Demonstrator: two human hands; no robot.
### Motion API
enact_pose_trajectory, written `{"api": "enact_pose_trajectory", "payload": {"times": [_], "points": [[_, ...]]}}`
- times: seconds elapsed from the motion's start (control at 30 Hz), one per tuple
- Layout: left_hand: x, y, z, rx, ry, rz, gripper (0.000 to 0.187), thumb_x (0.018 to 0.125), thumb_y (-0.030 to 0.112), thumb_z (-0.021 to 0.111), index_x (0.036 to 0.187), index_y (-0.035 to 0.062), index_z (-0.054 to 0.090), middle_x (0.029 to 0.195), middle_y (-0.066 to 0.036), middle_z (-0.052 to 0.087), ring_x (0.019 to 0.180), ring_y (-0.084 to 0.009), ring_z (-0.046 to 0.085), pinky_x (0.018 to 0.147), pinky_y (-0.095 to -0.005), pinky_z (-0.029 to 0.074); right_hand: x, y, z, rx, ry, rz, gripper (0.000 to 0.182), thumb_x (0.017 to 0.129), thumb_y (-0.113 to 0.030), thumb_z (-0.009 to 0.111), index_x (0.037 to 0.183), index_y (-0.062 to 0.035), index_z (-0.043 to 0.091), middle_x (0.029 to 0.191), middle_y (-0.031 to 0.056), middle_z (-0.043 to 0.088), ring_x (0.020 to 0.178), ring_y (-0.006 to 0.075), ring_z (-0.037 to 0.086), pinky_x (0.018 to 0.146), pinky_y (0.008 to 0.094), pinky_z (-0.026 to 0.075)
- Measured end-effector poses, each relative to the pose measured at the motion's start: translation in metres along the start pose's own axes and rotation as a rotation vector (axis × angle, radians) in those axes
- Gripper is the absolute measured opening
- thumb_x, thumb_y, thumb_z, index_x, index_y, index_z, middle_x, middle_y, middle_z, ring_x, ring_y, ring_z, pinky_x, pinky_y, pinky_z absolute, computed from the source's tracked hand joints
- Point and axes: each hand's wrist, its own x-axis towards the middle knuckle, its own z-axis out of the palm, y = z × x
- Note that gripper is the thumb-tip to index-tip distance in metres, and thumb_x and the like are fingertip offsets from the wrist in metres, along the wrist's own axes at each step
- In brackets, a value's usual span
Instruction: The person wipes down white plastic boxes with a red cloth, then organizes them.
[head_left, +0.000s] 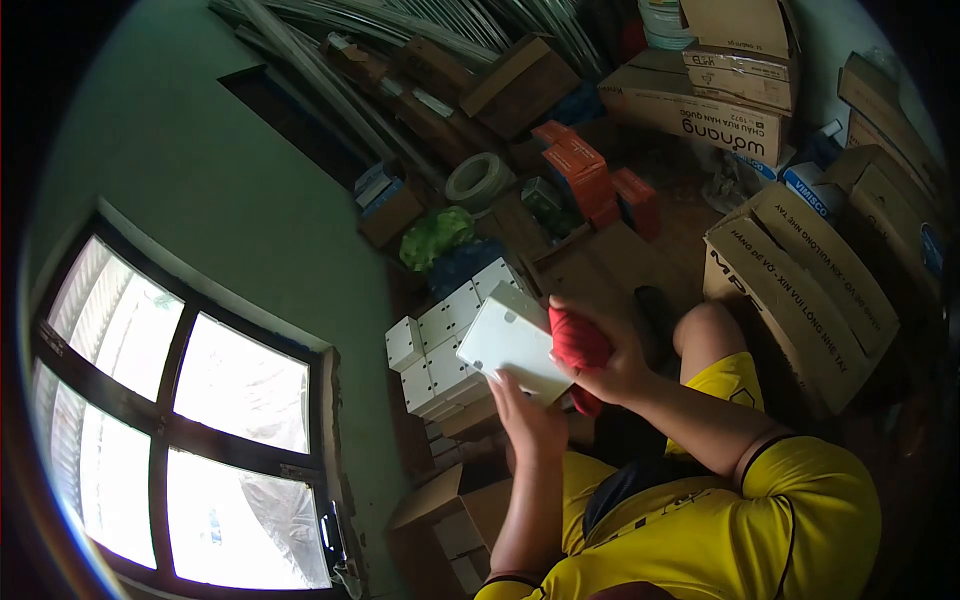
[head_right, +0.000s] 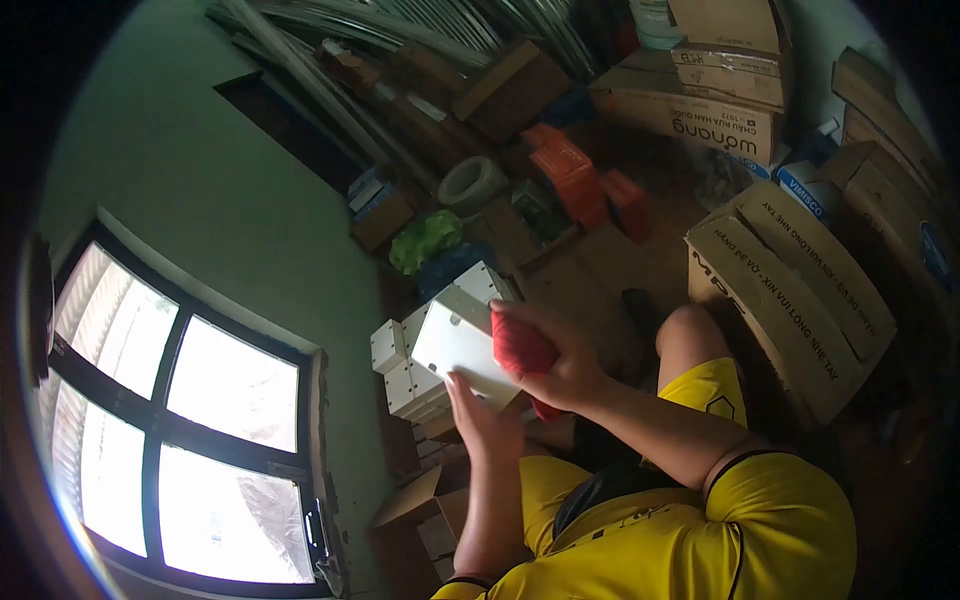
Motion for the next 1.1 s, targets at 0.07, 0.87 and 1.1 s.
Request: {"api": "enact_pose_trajectory", "payload": {"times": [0.07,0.87,1.1], "points": [[-0.009,-0.001,0.008,-0.081,0.033,-0.031,0.053,0.107,0.043,0.038,0.145,0.0058,0.036,0.138,-0.015,0.048,0.125,-0.0293,0.053,0.104,-0.0434,0.046,0.001,-0.003,0.003,-0.047,-0.074,-0.105,0.064,0.081,-0.010,0.077,0.140,-0.0051,0.054,0.138,0.0162,0.056,0.130,0.0290,0.054,0.110,0.0381,0.041],[-0.032,-0.012,-0.024,0.385,-0.266,0.154,0.044,0.105,0.026,0.053,0.138,-0.0034,0.049,0.119,-0.008,0.063,0.106,-0.0127,0.055,0.095,-0.0281,0.044,0.040,-0.013,-0.005,0.354,0.113,0.182,0.067,0.094,-0.012,0.067,0.152,-0.0038,0.036,0.158,0.0154,0.035,0.142,0.0261,0.040,0.110,0.0363,0.039],[-0.025,0.004,0.000,0.051,0.075,0.315,0.061,0.106,0.022,0.048,0.157,-0.0006,0.023,0.145,-0.015,0.046,0.123,-0.0206,0.053,0.104,-0.0344,0.043,-0.024,-0.005,0.005,-0.029,-0.214,0.101,0.067,0.091,-0.012,0.070,0.150,-0.0047,0.040,0.159,0.0179,0.033,0.150,0.0288,0.027,0.121,0.0415,0.021]]}}
